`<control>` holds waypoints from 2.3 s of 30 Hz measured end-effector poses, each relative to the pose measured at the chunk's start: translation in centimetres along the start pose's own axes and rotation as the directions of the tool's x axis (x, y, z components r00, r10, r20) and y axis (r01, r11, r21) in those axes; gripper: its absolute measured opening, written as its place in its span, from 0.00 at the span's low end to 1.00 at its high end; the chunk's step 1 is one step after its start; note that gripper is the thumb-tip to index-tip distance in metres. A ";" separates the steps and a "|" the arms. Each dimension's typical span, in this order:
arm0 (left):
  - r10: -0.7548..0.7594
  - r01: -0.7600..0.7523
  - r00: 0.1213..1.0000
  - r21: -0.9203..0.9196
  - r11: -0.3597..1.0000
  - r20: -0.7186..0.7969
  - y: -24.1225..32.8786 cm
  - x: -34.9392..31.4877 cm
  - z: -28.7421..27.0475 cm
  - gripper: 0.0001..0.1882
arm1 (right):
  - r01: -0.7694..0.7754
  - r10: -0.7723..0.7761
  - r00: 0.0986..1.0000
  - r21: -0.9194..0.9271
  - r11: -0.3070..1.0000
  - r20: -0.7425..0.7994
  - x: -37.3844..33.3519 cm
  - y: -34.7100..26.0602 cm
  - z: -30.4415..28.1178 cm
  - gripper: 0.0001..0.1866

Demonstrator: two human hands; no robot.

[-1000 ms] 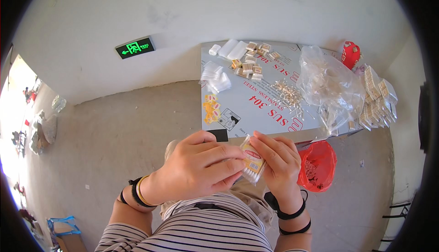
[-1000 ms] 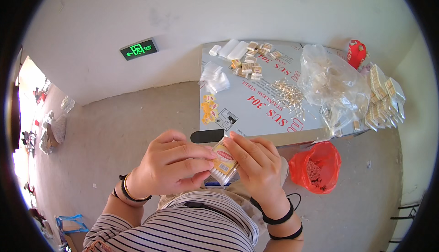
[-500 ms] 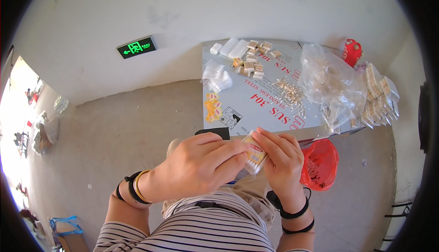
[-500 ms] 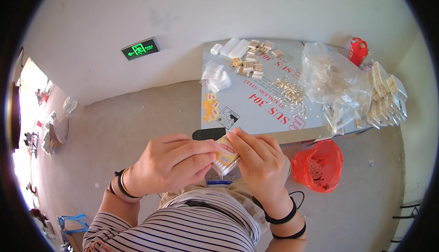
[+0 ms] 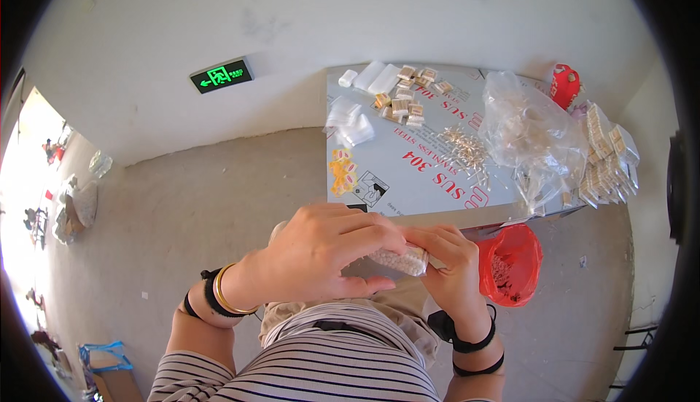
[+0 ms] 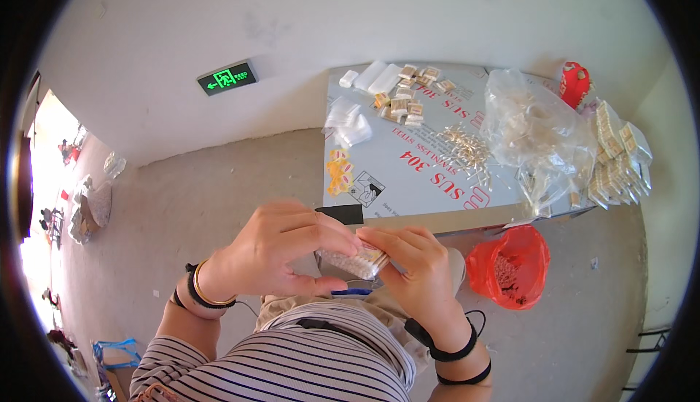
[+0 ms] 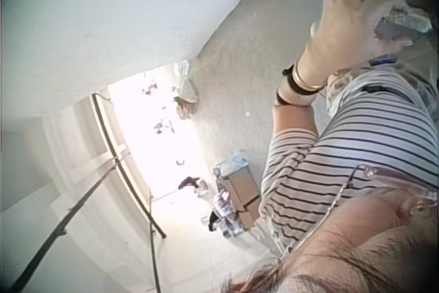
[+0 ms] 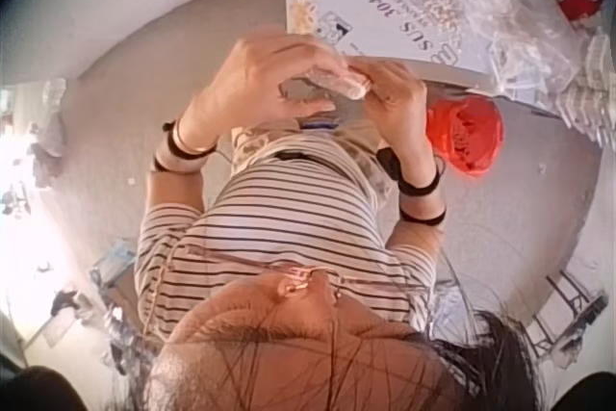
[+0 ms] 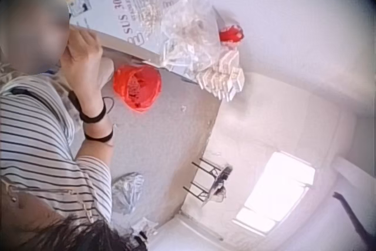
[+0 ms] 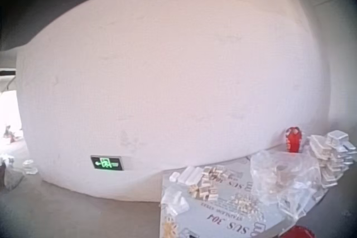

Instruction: The person packages cotton swabs by placing a bundle into a plastic bag, sealing it with a heat sealer, and setting it aside. They then gather loose cotton swabs from the table and arrange them into a neat row by hand.

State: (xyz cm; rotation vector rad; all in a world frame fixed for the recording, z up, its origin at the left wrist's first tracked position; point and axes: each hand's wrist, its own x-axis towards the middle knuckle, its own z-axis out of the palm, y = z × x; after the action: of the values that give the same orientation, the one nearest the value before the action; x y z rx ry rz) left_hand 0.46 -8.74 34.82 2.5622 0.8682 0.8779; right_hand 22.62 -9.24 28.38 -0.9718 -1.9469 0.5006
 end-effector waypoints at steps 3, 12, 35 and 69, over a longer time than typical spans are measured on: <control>-0.001 -0.005 0.999 -0.108 0.994 -0.052 -0.5 -0.5 1.1 0.17 | -0.047 0.045 0.998 0.064 0.997 0.045 -0.1 -0.1 -0.2 0.21; -0.008 -0.032 0.988 -0.260 0.965 -0.153 -0.5 -1.4 2.1 0.16 | -0.118 0.078 0.984 0.261 0.958 0.159 -0.2 -0.5 -0.1 0.18; 0.051 -0.108 0.983 -0.335 0.936 -0.175 -1.3 -2.3 2.4 0.17 | -0.057 -0.005 0.982 0.321 0.945 0.191 -0.6 -0.2 0.7 0.17; 0.216 -0.240 0.945 -0.072 0.968 -0.244 0.4 -3.1 1.6 0.23 | -0.068 -0.070 0.954 0.439 0.896 0.291 -0.8 0.7 0.1 0.13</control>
State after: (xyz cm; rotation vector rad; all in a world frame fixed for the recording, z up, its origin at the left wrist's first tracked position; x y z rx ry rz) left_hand -0.28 -11.12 32.30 2.5393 0.5737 1.2805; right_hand 23.04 -9.47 27.44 -0.6219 -1.9652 1.0949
